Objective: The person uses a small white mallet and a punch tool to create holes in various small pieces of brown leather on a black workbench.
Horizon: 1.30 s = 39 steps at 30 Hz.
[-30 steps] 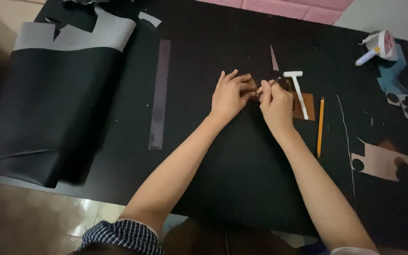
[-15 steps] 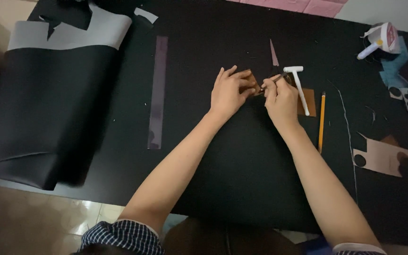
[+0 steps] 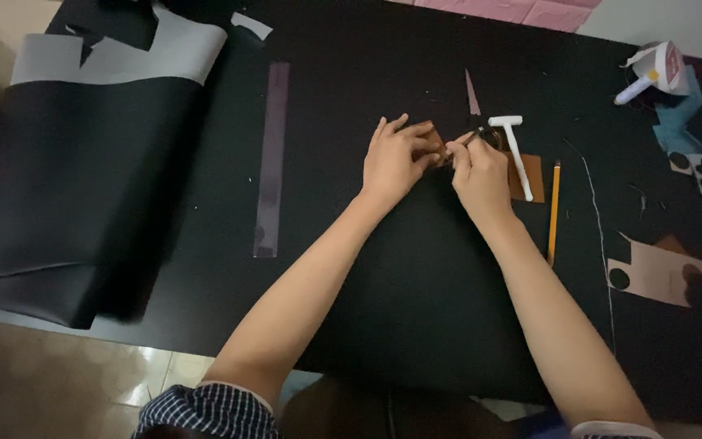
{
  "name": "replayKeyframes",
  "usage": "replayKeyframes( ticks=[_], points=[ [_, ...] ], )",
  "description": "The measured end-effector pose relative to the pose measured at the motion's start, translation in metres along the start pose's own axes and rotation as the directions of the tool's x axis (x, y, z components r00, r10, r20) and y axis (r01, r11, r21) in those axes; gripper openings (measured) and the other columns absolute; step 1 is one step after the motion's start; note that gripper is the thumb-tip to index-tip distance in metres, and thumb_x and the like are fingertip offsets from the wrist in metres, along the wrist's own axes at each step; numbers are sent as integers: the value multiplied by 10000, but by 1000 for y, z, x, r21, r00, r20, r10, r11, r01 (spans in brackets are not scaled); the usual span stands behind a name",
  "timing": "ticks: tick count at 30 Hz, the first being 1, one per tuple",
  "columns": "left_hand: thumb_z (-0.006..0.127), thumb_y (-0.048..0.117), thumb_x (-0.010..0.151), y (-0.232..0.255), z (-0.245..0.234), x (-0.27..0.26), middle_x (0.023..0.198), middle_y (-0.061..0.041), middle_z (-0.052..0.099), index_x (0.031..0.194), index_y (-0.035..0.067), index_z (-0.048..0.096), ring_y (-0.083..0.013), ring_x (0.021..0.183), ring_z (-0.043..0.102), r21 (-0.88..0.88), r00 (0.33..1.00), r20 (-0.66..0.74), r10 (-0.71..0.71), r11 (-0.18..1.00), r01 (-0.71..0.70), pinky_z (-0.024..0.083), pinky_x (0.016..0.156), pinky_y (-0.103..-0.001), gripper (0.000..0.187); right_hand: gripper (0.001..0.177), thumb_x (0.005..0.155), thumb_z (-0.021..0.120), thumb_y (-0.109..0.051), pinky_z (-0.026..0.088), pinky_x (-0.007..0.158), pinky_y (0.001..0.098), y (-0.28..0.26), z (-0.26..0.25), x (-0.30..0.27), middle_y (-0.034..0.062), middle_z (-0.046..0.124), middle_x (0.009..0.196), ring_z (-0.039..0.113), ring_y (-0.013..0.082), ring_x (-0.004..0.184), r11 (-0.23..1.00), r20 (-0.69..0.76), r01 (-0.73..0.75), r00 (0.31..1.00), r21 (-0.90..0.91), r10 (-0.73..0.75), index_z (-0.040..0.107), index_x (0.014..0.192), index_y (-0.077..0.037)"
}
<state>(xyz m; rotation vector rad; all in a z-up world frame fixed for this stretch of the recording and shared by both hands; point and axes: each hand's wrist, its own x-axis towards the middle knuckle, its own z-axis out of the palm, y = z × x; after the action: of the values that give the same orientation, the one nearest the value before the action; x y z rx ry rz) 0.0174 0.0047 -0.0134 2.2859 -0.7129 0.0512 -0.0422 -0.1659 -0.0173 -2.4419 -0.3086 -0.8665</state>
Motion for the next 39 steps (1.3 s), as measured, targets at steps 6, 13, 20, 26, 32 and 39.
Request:
replayKeyframes(
  ticks=[6, 13, 20, 26, 32, 39],
  points=[
    [768, 374, 909, -8, 12, 3, 1349, 37, 691, 1121, 280, 806, -336, 1448, 444, -8, 1000, -30, -1, 1000, 1, 162, 1275, -555, 235, 291, 1120, 658, -79, 536, 570, 347, -8, -3, 2, 126, 625, 643, 684, 336, 683, 1000, -13, 15, 1000, -17, -16, 646, 834, -23],
    [745, 367, 935, -6, 10, 1, 1372, 11, 680, 1153, 258, 798, -350, 1466, 413, -24, 1000, -26, 10, 1000, -10, 126, 1278, -567, 249, 311, 1105, 686, -105, 539, 548, 353, -19, -10, 8, 184, 659, 694, 695, 381, 719, 999, 21, 35, 999, -6, -34, 651, 816, 5],
    [724, 200, 946, 10, -1, -7, 1419, -92, 624, 1250, 148, 747, -388, 1422, 451, 73, 971, -214, 104, 993, -90, 277, 1241, -586, 309, 315, 1075, 731, -113, 556, 587, 347, -17, -10, 9, 142, 684, 711, 712, 350, 747, 999, 53, 42, 998, -31, -40, 644, 789, -12],
    [612, 62, 995, 19, 2, -10, 1293, -60, 694, 1229, 161, 739, -356, 1355, 548, -462, 909, -347, 233, 801, -381, 357, 1217, -530, 284, 311, 1062, 671, -15, 519, 549, 356, -25, -19, 12, 226, 590, 659, 650, 426, 726, 998, 104, 39, 994, -53, -33, 580, 766, 13],
    [783, 195, 933, 28, -3, -10, 1042, -37, 766, 1050, 164, 789, -309, 1116, 690, -508, 902, -395, 174, 777, -372, 543, 1014, -451, 121, 295, 1014, 638, 64, 508, 545, 349, -27, -24, 13, 211, 562, 632, 630, 426, 699, 998, 142, 0, 990, -62, 9, 558, 738, 0],
    [784, 182, 942, 34, -12, -9, 964, -122, 776, 1078, 87, 777, -302, 961, 742, -641, 956, -268, 121, 718, -270, 605, 867, -398, 165, 368, 1010, 744, -276, 590, 817, 475, -64, -119, 35, 284, 745, 1063, 724, 409, 1001, 831, 335, -443, 768, -337, 546, 724, 1166, 56]
  ],
)
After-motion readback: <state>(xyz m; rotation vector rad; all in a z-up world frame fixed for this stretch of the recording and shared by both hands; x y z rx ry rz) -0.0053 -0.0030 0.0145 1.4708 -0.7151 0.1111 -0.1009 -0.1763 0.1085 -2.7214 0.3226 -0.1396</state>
